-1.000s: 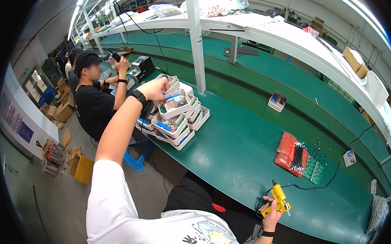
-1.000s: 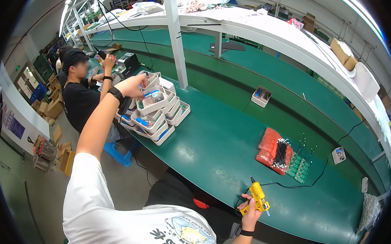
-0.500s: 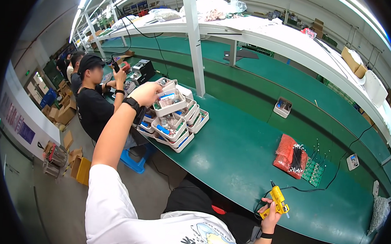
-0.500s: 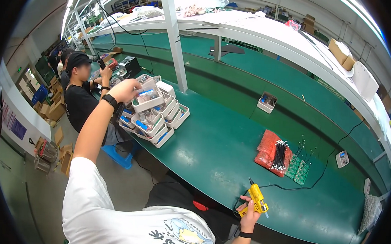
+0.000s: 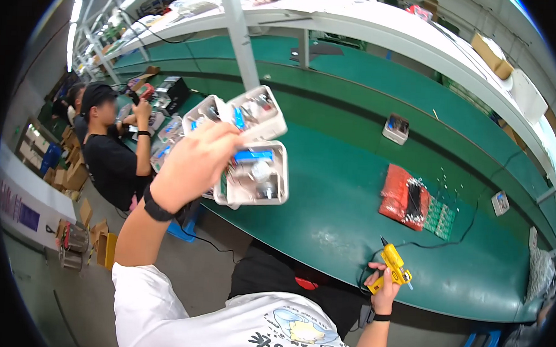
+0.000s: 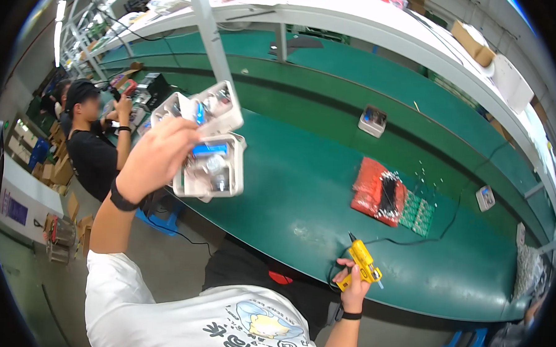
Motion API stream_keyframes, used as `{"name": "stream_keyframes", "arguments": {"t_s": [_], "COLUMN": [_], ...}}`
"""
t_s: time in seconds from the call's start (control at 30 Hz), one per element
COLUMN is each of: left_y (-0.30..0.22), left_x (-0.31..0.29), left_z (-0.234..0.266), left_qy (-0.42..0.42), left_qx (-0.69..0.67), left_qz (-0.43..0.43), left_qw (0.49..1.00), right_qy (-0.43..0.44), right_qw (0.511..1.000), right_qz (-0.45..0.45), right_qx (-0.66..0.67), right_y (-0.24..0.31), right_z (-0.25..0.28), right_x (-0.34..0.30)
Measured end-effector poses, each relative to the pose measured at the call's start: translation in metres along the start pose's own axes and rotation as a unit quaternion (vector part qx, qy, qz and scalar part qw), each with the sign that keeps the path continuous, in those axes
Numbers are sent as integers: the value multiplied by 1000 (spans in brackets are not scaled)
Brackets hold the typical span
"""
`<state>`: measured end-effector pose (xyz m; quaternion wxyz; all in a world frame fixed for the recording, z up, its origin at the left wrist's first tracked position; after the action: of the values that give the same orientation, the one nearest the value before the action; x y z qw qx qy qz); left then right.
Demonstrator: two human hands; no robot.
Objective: The person applies glue to a plastic case with a glue gun, presses a battery into the case by hand, and moves the assembled case to a stack. They then pick up a glue stick from a shelf, insert it into the glue gun, and repeat the assembly process.
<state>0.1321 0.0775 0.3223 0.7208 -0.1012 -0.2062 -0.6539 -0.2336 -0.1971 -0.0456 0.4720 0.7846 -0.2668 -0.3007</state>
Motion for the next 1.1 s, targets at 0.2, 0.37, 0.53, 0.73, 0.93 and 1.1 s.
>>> {"name": "stream_keyframes", "arguments": {"t_s": [0.2,0.37,0.53,0.73,0.93,1.1], "left_y": [-89,-117,-117,-104,-144,-188], "left_x": [27,16,-6,-3,45,58], "left_z": [-89,-212,-264,-236,-108,-16], "left_qy": [20,65,55,55,-58,-191], "left_qx": [-122,-157,-154,-183,-346,-321], "left_qz": [-129,-157,-162,-84,-214,-307], "left_qw": [984,973,973,978,912,875], "right_qy": [-17,-15,-11,-16,-17,-52], "right_qw": [999,999,1000,1000,1000,998], "right_qz": [-10,-9,-10,-17,-26,-24], "right_qx": [32,43,26,11,0,29], "right_y": [3,2,6,9,7,-10], "right_z": [-2,-3,-5,-8,-7,17], "right_x": [0,1,-2,0,2,-3]}}
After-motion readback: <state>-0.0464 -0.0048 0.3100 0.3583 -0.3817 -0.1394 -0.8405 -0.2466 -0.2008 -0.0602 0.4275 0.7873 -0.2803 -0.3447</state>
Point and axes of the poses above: each hand's wrist, its own x-axis towards the middle knuckle, its own z-axis out of the back of the hand, y = z × x, the point moved 8 cm from there along x, towards the middle knuckle, and after that the axes turned 12 degrees about -z, right-handed, at the moved point
